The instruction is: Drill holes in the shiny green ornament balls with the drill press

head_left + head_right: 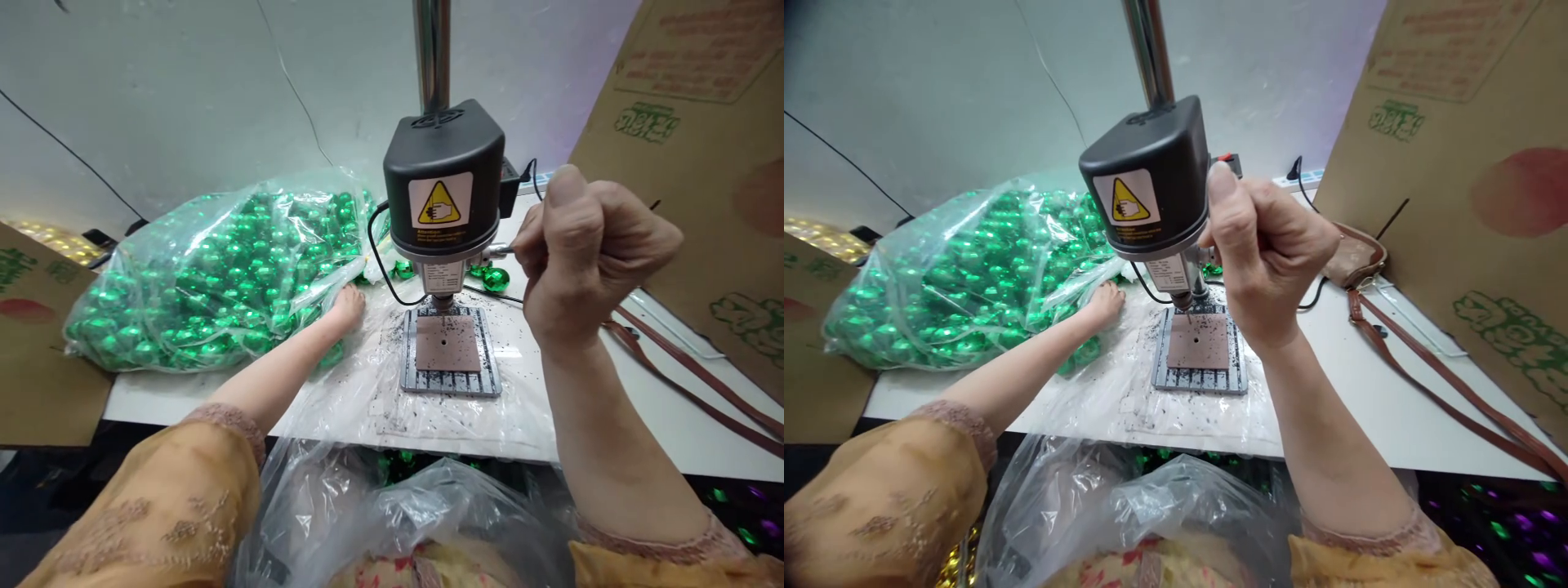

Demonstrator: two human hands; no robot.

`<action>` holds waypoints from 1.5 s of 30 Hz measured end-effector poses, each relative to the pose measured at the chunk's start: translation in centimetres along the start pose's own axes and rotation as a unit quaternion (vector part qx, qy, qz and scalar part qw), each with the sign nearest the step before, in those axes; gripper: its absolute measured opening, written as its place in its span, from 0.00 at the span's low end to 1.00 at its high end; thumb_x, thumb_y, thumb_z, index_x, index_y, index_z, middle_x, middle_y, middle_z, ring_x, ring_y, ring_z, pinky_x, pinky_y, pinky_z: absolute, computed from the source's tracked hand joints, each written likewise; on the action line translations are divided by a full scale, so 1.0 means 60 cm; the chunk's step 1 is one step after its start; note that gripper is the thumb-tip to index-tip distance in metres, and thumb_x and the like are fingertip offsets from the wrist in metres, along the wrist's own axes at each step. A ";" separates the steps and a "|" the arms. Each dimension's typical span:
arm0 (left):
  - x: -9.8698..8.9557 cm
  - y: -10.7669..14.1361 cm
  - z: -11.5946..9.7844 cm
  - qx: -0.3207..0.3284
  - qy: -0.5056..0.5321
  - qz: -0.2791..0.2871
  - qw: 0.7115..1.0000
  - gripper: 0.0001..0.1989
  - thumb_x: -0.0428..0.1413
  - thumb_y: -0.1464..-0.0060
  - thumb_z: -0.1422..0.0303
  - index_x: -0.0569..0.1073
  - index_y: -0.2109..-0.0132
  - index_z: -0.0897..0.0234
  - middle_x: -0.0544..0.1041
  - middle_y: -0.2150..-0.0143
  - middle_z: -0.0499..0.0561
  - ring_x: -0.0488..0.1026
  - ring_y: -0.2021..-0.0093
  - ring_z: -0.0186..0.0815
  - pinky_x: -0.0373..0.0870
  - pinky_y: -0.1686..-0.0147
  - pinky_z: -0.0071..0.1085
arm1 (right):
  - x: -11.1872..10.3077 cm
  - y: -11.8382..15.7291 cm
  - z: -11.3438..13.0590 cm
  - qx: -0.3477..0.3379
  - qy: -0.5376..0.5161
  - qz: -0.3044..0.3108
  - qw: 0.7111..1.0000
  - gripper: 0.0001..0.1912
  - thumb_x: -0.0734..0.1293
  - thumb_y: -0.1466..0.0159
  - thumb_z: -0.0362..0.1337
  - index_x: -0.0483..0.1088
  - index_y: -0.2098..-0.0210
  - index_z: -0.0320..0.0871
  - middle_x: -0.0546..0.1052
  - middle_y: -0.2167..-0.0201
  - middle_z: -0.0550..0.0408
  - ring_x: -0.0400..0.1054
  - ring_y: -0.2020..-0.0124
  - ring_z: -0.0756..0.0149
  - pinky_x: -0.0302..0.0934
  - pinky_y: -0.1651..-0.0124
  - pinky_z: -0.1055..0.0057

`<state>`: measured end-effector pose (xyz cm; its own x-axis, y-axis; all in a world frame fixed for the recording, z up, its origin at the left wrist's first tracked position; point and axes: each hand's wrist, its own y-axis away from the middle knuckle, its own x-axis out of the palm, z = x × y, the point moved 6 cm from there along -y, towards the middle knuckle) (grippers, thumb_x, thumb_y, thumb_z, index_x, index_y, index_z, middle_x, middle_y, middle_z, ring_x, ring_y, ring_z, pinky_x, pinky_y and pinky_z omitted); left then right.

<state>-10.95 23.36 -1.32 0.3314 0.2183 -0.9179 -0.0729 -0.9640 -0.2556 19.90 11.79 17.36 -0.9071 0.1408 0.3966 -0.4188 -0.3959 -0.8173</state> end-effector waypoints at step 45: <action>0.086 0.143 -0.181 -0.017 0.458 0.045 0.888 0.31 0.67 0.49 0.55 0.70 0.41 0.60 0.77 0.48 0.56 0.74 0.50 0.43 0.71 0.49 0.38 | -0.003 0.011 0.003 -0.015 -0.009 0.023 1.000 0.21 0.66 0.34 0.41 0.64 0.82 0.44 0.61 0.86 0.64 0.53 0.84 0.79 0.49 0.78 0.70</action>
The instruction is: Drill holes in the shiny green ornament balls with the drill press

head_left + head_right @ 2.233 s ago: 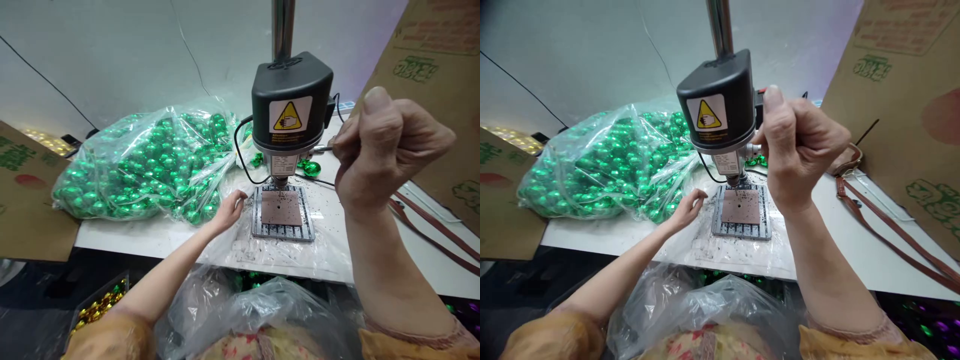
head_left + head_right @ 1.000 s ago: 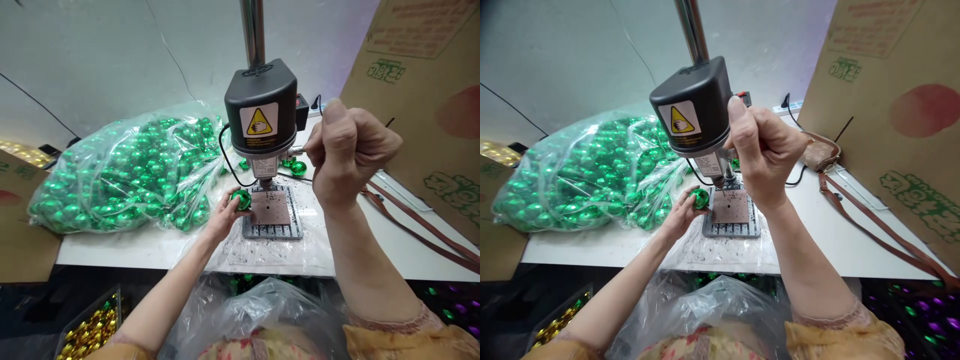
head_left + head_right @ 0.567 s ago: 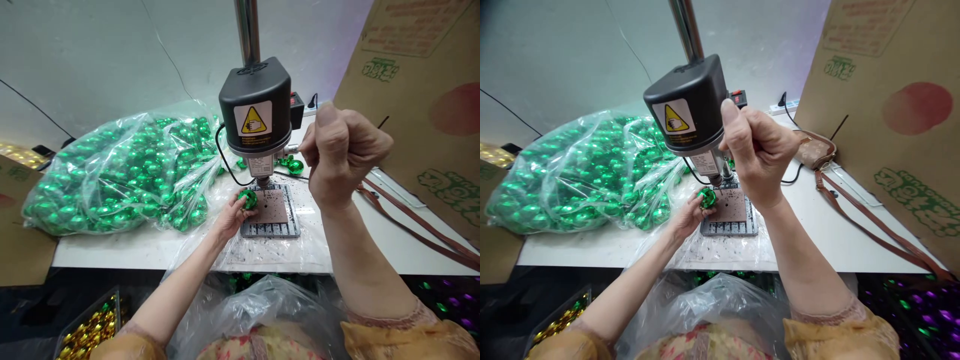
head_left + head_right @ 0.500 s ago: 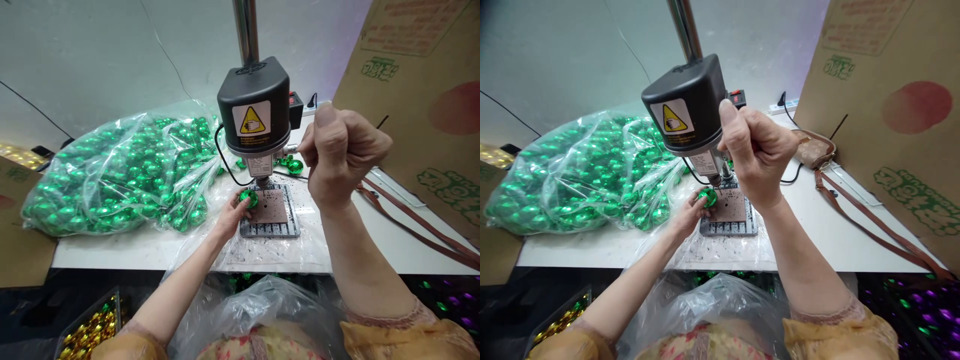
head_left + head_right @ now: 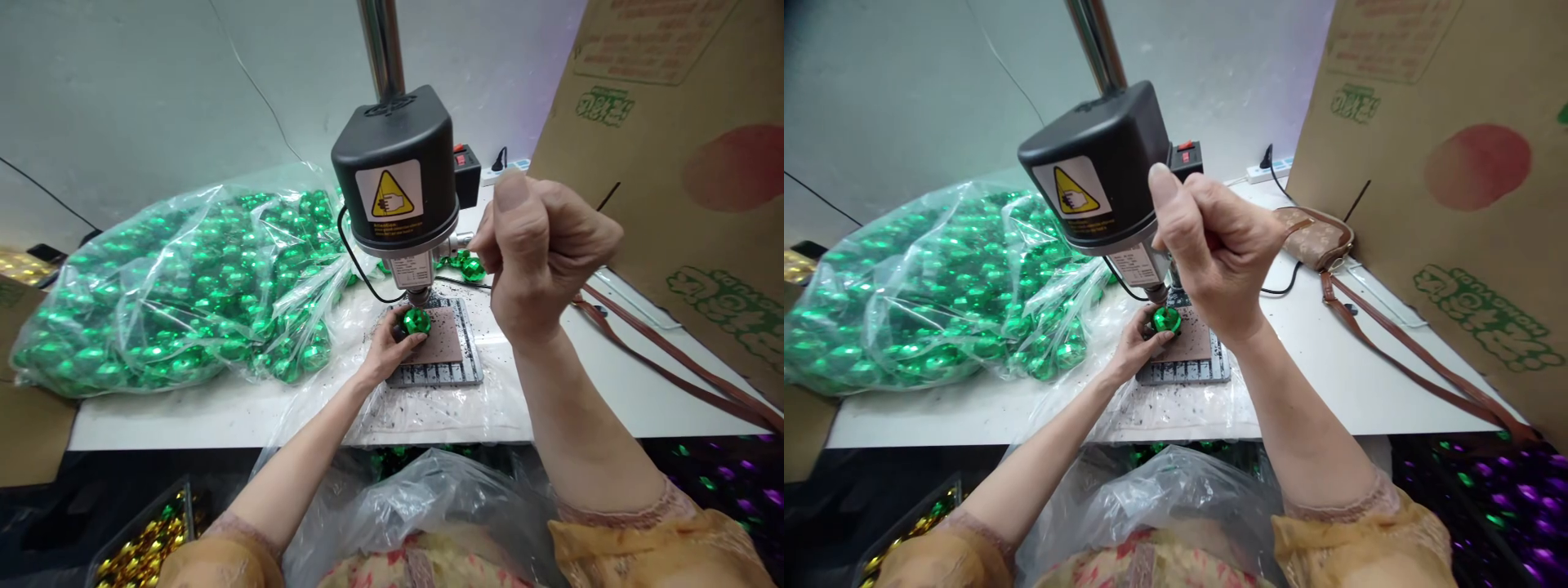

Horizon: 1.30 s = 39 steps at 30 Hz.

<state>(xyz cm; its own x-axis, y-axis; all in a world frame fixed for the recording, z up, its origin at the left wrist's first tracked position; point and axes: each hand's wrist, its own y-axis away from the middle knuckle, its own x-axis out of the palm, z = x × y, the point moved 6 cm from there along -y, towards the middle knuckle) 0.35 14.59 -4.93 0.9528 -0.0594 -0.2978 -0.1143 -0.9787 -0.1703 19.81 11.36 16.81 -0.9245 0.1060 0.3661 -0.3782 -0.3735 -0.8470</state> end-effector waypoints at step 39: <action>0.025 0.017 -0.032 0.063 -0.053 -0.016 0.996 0.27 0.68 0.50 0.65 0.73 0.43 0.57 0.75 0.45 0.56 0.67 0.41 0.51 0.59 0.38 0.47 | -0.026 0.063 -0.009 -0.101 0.051 -0.033 0.993 0.26 0.65 0.36 0.36 0.52 0.87 0.43 0.55 0.88 0.62 0.48 0.86 0.77 0.44 0.81 0.68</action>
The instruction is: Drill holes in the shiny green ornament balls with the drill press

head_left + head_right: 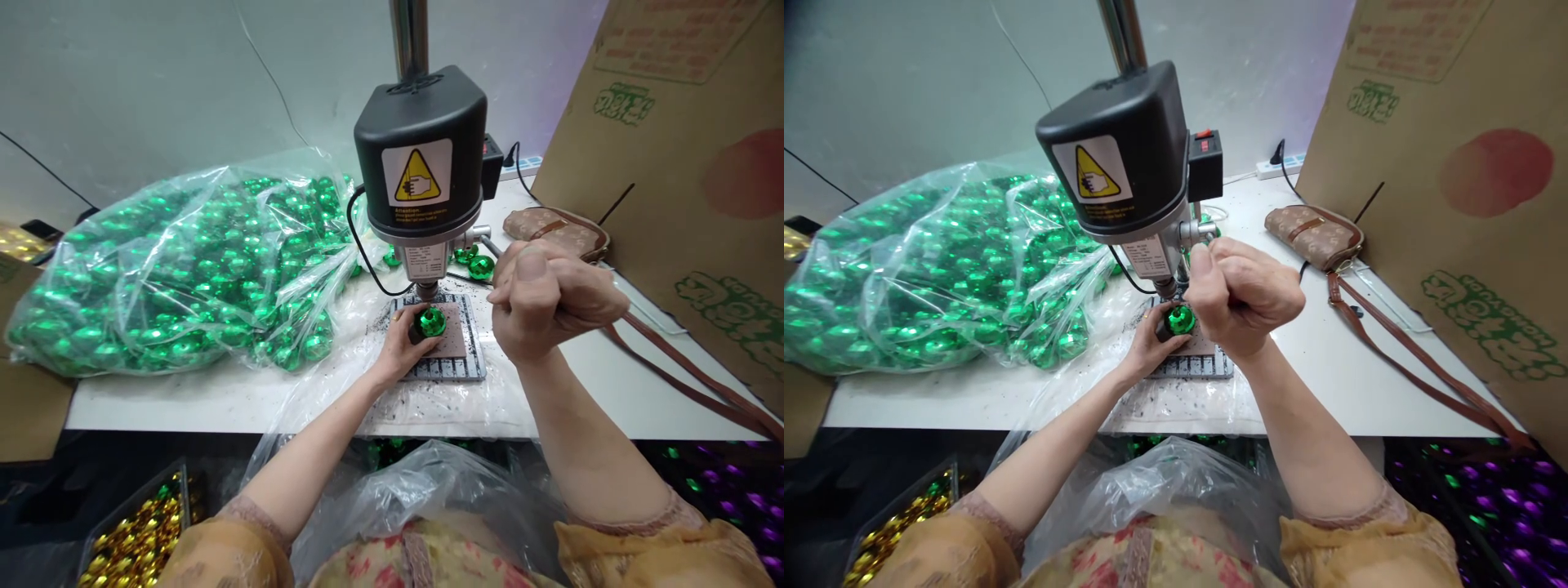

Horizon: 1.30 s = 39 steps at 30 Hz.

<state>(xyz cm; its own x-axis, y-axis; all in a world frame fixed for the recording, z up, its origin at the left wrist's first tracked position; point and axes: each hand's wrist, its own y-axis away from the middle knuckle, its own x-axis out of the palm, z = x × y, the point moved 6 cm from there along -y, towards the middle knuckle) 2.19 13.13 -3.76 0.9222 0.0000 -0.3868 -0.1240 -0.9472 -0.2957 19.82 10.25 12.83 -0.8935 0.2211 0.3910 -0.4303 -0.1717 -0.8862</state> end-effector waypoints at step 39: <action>-0.001 0.244 -0.064 0.068 -0.333 0.266 0.902 0.23 0.61 0.47 0.47 0.72 0.57 0.62 0.77 0.66 0.53 0.74 0.65 0.44 0.70 0.66 0.36 | 0.035 -0.073 -0.009 0.127 -0.005 0.043 0.991 0.21 0.63 0.33 0.37 0.64 0.82 0.40 0.62 0.86 0.66 0.54 0.84 0.87 0.51 0.75 0.77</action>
<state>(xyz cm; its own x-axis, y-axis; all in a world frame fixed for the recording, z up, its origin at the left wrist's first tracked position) 1.70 -1.95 -4.72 0.2989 -0.2078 -0.9314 -0.5703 -0.8214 0.0002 19.88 11.97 17.41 -0.9287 0.1869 0.3204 -0.3705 -0.4256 -0.8256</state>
